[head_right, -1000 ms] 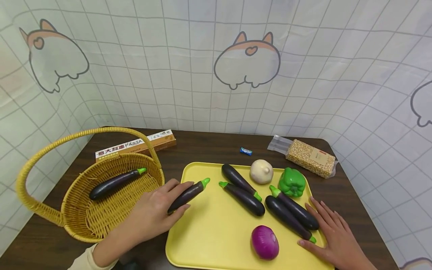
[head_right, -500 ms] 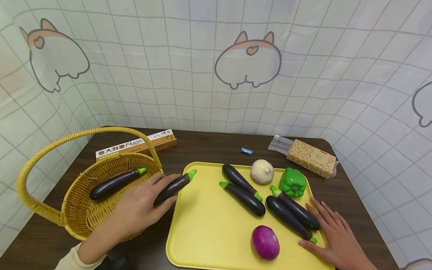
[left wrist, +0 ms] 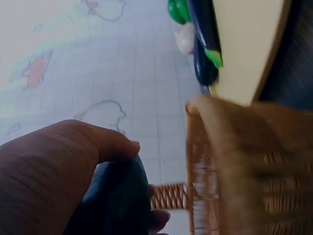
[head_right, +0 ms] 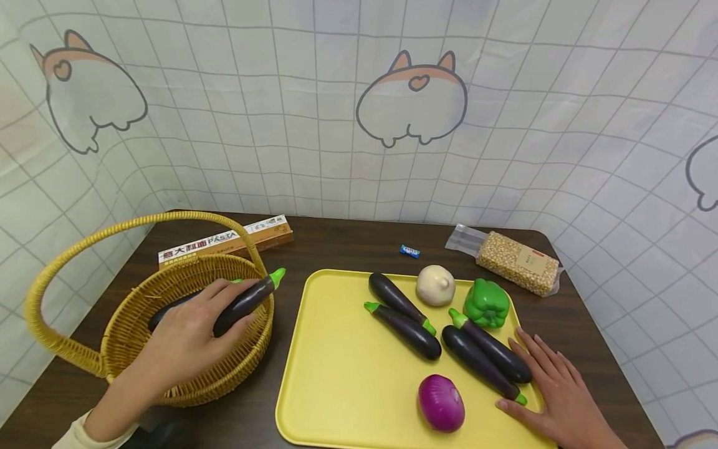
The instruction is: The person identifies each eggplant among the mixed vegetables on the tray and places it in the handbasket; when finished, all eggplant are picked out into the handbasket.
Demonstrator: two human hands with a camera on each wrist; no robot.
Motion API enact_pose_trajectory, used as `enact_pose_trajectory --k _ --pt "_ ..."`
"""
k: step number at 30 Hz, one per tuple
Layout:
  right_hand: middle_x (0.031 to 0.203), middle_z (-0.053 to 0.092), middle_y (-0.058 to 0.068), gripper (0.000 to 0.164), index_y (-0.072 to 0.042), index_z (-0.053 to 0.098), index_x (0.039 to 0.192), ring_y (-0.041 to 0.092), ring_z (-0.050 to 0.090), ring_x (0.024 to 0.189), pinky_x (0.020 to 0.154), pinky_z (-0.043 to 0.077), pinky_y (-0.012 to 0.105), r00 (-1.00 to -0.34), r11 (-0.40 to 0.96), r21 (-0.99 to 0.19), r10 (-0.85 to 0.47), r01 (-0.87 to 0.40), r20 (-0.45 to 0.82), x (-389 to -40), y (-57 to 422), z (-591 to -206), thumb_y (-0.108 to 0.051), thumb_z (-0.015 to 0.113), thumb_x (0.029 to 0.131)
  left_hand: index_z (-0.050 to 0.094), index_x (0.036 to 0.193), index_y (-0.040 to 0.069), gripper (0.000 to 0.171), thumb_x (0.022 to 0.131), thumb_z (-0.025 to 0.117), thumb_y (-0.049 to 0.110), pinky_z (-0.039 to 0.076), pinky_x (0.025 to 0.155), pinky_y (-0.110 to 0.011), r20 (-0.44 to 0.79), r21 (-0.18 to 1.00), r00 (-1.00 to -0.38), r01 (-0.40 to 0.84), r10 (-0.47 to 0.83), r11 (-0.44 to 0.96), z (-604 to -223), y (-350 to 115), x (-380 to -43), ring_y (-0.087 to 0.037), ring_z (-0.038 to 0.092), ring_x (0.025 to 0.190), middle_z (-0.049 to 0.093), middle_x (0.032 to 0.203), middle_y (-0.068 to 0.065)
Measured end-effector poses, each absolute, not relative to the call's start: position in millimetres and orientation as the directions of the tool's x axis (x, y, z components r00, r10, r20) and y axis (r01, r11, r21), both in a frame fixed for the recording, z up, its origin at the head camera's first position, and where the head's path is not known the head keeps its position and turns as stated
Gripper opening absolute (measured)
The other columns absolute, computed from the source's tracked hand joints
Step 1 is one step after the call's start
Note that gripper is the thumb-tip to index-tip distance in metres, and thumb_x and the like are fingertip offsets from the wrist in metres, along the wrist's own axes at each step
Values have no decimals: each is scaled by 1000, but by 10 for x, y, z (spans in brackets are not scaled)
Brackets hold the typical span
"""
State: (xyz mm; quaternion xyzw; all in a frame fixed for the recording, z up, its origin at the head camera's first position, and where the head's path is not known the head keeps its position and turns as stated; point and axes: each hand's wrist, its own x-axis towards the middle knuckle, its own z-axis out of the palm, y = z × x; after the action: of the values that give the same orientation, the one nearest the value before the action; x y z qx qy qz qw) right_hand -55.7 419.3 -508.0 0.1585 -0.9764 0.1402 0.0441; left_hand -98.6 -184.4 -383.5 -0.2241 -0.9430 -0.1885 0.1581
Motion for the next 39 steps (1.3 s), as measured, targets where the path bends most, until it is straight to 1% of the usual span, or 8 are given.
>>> enact_pose_trajectory --k 2,6,8,13,22,28,32,39 --pt "176 13 4 101 -21 27 169 39 11 158 120 -16 51 -948 911 -264 -293 -316 125 -556 4192 -5076 -53 80 89 60 147 18 55 97 78 32 49 61 -37 371 281 -858 467 354 838 -3838 -1911 -975 -15 57 76 62 110 -3" --pt "176 12 3 101 -23 26 170 42 13 157 118 -10 67 -953 913 -275 -282 -302 112 -558 4185 -5074 -53 80 90 60 145 17 52 98 76 32 49 57 -36 374 255 -859 458 350 852 -3837 -2024 -944 -15 58 73 64 112 -6" --pt "176 11 3 101 -23 26 170 43 13 157 118 -10 68 -953 913 -277 -280 -300 112 -555 4185 -5073 -53 80 90 60 145 16 52 98 76 32 47 55 -35 379 246 -854 464 356 851 -3835 -2067 -936 -13 57 70 64 110 -6" --pt "176 11 3 101 -23 26 170 40 12 158 119 -16 56 -950 909 -276 -288 -312 125 -539 4198 -5075 -51 81 89 61 144 13 52 97 77 30 46 53 -34 384 240 -847 475 367 847 -3827 -2148 -972 -14 57 68 64 109 -8" --pt "176 11 1 101 -24 27 170 39 12 158 119 -16 55 -948 907 -278 -292 -317 131 -548 4207 -5086 -51 81 89 62 144 11 54 96 78 29 50 56 -41 354 216 -872 429 339 877 -3815 -2255 -1018 -23 61 76 65 108 -11" --pt "176 12 1 99 -23 28 169 38 12 158 118 -13 62 -947 896 -306 -297 -322 125 -523 4198 -5120 -48 81 90 59 148 13 55 100 74 35 48 53 -43 264 220 -918 358 297 908 -3829 -2307 -1031 -23 62 73 67 110 -13" --pt "175 13 1 99 -23 29 169 36 13 158 119 -16 54 -944 900 -288 -298 -327 142 -517 4203 -5128 -49 81 89 60 147 11 55 100 75 35 50 56 -47 227 214 -929 341 293 915 -3853 -2333 -1079 -27 65 79 67 111 -14" --pt "175 14 1 100 -22 29 169 31 11 159 121 -15 46 -935 897 -272 -314 -349 164 -546 4231 -5112 -48 82 88 64 143 9 53 96 80 29 44 53 -39 186 181 -916 387 355 904 -3818 -2335 -1138 -18 55 70 63 97 -6"
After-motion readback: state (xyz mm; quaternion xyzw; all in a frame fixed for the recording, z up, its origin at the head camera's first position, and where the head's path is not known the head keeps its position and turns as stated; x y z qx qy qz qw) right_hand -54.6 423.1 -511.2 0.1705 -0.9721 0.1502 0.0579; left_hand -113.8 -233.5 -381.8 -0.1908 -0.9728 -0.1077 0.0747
